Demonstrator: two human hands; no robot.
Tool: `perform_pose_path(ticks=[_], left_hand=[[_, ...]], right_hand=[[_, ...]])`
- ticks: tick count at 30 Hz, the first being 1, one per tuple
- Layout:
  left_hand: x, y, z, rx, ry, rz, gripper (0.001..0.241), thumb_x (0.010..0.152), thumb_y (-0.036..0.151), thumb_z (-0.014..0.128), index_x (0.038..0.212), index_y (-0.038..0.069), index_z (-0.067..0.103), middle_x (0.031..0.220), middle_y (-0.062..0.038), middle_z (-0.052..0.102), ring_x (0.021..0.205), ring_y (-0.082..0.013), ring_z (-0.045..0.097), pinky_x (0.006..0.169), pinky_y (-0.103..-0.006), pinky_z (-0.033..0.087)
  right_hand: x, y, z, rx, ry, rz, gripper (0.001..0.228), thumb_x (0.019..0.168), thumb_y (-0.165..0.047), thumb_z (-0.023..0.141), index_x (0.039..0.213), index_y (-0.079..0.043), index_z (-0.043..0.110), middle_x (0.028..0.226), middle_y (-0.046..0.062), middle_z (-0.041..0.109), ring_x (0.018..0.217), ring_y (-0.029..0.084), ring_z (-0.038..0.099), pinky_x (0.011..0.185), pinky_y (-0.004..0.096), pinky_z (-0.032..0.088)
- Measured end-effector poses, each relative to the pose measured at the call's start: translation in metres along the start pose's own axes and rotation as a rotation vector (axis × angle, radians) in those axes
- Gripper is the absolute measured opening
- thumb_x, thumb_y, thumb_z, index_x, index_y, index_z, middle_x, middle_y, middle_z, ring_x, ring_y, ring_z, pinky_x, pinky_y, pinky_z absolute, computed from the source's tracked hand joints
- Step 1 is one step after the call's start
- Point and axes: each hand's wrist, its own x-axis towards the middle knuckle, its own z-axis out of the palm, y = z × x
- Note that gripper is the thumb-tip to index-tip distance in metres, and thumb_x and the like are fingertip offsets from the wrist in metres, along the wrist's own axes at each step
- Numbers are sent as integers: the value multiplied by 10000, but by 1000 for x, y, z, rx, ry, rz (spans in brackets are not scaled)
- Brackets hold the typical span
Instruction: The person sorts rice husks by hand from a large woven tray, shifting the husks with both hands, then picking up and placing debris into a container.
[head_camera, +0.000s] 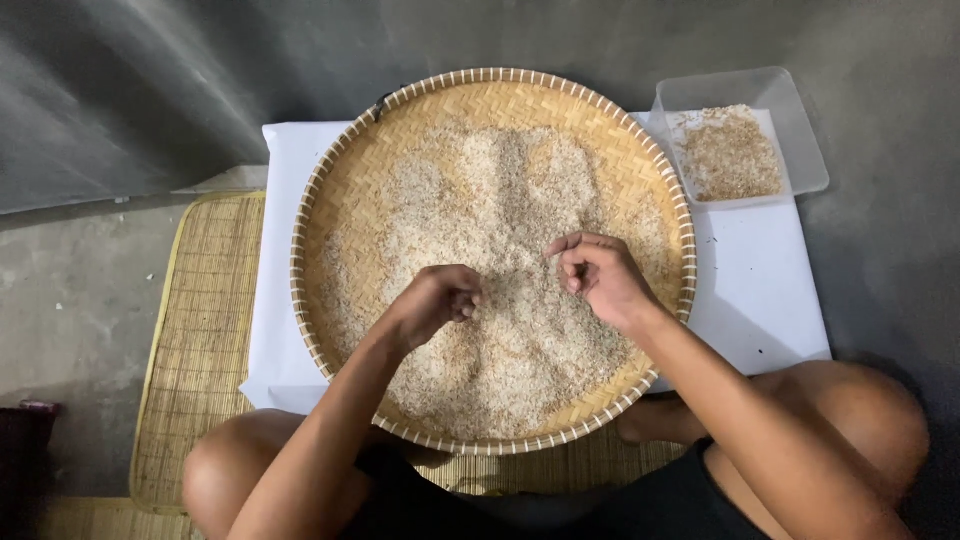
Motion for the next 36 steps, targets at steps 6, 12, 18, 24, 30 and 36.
perform_pose_path(ticks=[6, 12, 18, 24, 30, 36], left_hand=[[-56, 20, 7, 640, 82, 162, 255, 826, 109, 713, 1024, -42, 768, 803, -219, 733, 726, -363, 706, 669, -372, 490], [-58, 3, 8, 1144, 16, 383, 109, 813, 160, 756, 877, 93, 814, 675, -114, 703, 641, -283, 703, 623, -384, 545], [-63, 17, 23, 388, 204, 230, 129, 854, 134, 756, 918, 28, 792, 724, -78, 685, 704, -153, 566, 629, -312, 450], [-40, 14, 8, -338, 111, 72, 169, 782, 203, 572, 924, 117, 602, 775, -46, 570, 713, -170, 578, 655, -298, 419], [-13, -1, 21, -261, 51, 51, 232, 818, 211, 597, 1021, 101, 624, 794, -27, 580, 713, -151, 561, 646, -272, 413], [-26, 26, 50, -294, 23, 54, 190, 816, 171, 596, 983, 89, 635, 760, -30, 579, 674, -138, 544, 624, -260, 414]], right_hand=[[-3, -9, 5, -24, 11, 30, 257, 795, -29, 612, 1022, 30, 716, 563, 48, 460, 442, 123, 454, 455, 258, 406], [-19, -34, 26, -147, 2, 41, 214, 815, -32, 662, 1013, 16, 730, 521, -10, 400, 390, 59, 394, 416, 213, 328], [-33, -46, 19, -1001, -14, -21, 208, 838, -82, 739, 1023, -15, 805, 486, 42, 515, 391, 117, 404, 427, 277, 314], [-58, -40, 15, -1346, -92, 13, 252, 891, -152, 721, 1122, -86, 796, 527, 56, 598, 457, 175, 526, 546, 290, 454], [-65, -23, 11, -1422, -112, -159, 293, 862, -331, 743, 1067, -136, 818, 843, 144, 793, 818, 364, 767, 781, 475, 610], [-41, -3, -20, -936, 103, -286, 141, 719, -101, 788, 854, -134, 809, 666, 76, 690, 640, 174, 625, 593, 341, 523]])
